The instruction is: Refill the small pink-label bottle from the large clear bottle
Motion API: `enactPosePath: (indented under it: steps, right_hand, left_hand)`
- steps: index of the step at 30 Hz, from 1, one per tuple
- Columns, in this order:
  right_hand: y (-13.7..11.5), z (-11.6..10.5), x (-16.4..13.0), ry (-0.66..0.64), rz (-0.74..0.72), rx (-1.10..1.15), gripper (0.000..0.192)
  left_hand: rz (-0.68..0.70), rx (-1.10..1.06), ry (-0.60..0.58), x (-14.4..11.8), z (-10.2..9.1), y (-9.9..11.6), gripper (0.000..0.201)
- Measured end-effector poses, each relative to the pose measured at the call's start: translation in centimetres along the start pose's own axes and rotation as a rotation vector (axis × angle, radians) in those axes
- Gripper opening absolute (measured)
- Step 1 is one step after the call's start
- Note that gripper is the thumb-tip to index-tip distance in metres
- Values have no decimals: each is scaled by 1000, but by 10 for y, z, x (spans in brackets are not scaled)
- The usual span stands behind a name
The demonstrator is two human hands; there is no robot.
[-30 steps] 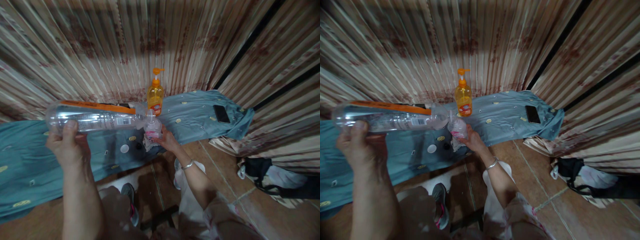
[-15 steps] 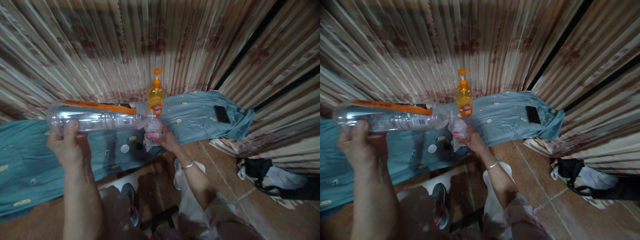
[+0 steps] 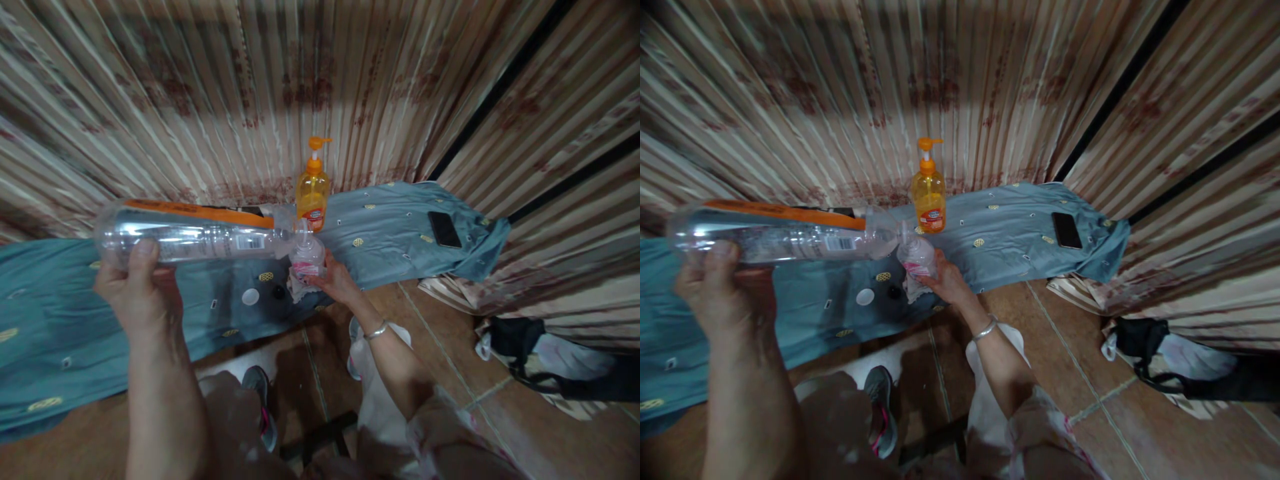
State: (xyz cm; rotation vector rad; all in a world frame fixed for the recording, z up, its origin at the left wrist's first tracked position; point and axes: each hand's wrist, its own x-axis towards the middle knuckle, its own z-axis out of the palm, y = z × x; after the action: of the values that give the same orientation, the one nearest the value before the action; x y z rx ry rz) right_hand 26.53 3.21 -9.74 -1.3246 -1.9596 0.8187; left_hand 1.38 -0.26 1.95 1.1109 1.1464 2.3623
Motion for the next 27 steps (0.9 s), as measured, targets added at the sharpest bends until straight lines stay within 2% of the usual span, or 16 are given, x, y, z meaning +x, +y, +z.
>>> enactPosePath:
  steps: [11, 17, 22, 27]
  right_hand:
    - [1, 0, 0, -1, 0, 19, 56]
    - [4, 3, 0, 23, -7, 26, 60]
    - [3, 1, 1, 6, -1, 13, 60]
    - [2, 1, 0, 10, 1, 4, 59]
  left_hand:
    - [30, -4, -34, 1, -3, -2, 20]
    - [3, 3, 8, 1, -2, -2, 24]
    - [19, -37, -32, 0, -2, -2, 15]
    - [21, 10, -22, 0, -4, -3, 25]
